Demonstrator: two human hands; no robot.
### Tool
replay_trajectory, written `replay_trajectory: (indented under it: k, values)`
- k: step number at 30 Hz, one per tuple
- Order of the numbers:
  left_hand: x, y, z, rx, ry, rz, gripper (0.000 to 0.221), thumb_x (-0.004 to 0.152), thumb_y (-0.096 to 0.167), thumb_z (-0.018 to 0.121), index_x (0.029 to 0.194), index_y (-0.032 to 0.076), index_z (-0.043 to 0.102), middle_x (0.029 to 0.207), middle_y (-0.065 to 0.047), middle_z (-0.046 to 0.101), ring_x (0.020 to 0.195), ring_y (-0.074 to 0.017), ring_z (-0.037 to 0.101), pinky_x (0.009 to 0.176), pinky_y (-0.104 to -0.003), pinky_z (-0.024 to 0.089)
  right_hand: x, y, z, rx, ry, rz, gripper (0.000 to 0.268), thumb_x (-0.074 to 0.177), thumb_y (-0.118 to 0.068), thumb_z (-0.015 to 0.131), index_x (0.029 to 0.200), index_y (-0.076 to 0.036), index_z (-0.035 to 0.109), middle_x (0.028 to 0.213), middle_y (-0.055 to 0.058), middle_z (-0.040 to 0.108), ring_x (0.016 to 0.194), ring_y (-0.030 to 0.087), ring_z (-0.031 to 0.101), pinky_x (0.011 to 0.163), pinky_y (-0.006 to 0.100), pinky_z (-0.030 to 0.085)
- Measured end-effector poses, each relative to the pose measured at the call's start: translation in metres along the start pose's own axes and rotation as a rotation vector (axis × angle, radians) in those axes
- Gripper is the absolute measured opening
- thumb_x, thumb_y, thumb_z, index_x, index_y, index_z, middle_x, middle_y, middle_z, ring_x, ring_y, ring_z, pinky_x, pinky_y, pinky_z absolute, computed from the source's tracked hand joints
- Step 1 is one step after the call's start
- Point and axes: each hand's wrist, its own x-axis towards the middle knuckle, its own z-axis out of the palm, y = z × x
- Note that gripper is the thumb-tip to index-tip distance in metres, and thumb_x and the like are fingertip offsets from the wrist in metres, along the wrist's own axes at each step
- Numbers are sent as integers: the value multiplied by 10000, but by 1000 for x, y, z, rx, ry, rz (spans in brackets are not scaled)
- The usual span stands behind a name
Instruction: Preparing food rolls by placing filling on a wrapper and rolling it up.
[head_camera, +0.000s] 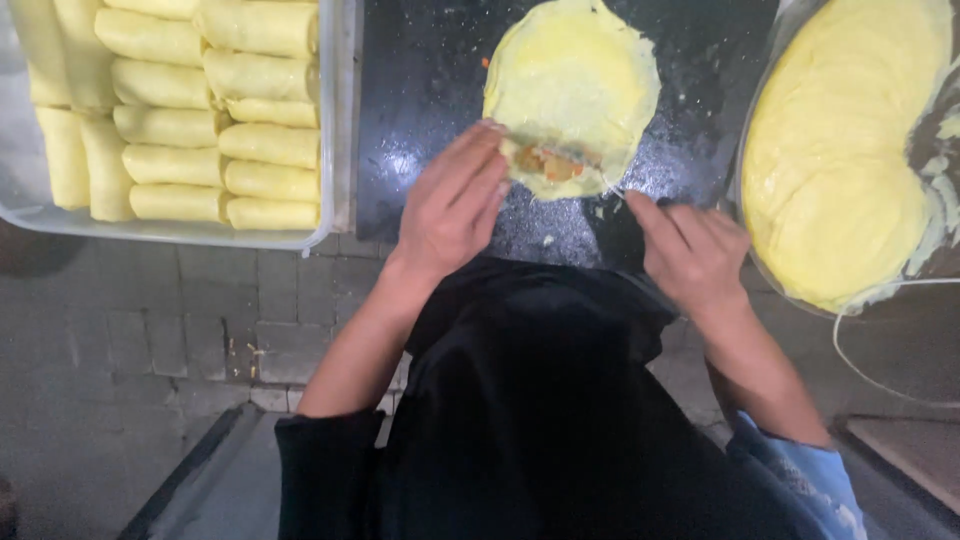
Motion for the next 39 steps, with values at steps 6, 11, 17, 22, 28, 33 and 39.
replay_trajectory:
  k: [6,11,17,22,28,33,39]
  values:
    - [27,16,18,75,13,212,209,1009,117,539,1056,3,708,1128,-171,666,1079,-361,650,938,-442,548,6,-10,-1,-3,-52,100,265,993,-109,579,1146,-116,796,670,52,534,522,260,544,506,342,472]
    - [28,18,42,146,-32,213,227,1015,69,501,1094,-21,695,1139,-191,655,1090,-361,634,918,-462,553,15,-18,-2,124,-104,221,244,999,-69,599,1180,-80,763,673,60,557,534,245,572,510,328,478]
    - [32,20,43,173,-84,200,206,1007,35,504,1074,-36,686,1080,-178,643,1072,-341,613,928,-456,530,4,-17,4,230,-60,317,242,1016,-52,577,1185,-36,749,704,98,596,601,287,620,535,363,498]
    - [35,16,35,195,-144,196,195,999,49,528,1093,-8,688,1063,-144,642,1085,-312,595,956,-476,505,-2,-5,5,376,-26,395,253,1012,-21,566,1182,-19,754,730,114,638,637,287,646,597,372,539]
    - [31,7,31,98,-113,145,161,986,99,573,1048,27,703,1010,-109,636,1070,-294,595,939,-440,520,-9,-3,9,415,-48,423,235,999,-28,588,1152,-20,767,765,113,685,678,296,673,631,382,558]
    - [24,6,45,75,-133,162,222,993,157,560,1162,71,675,1075,-91,645,1102,-276,593,938,-430,515,-5,-6,6,442,-77,429,227,993,-23,591,1147,-15,758,802,133,703,710,303,688,648,390,567]
    - [45,21,41,196,-150,194,202,1012,85,487,1080,53,674,1039,-93,620,1047,-262,590,866,-386,467,8,-14,2,457,-49,464,227,997,-27,584,1147,-8,754,766,124,688,681,301,681,622,391,556]
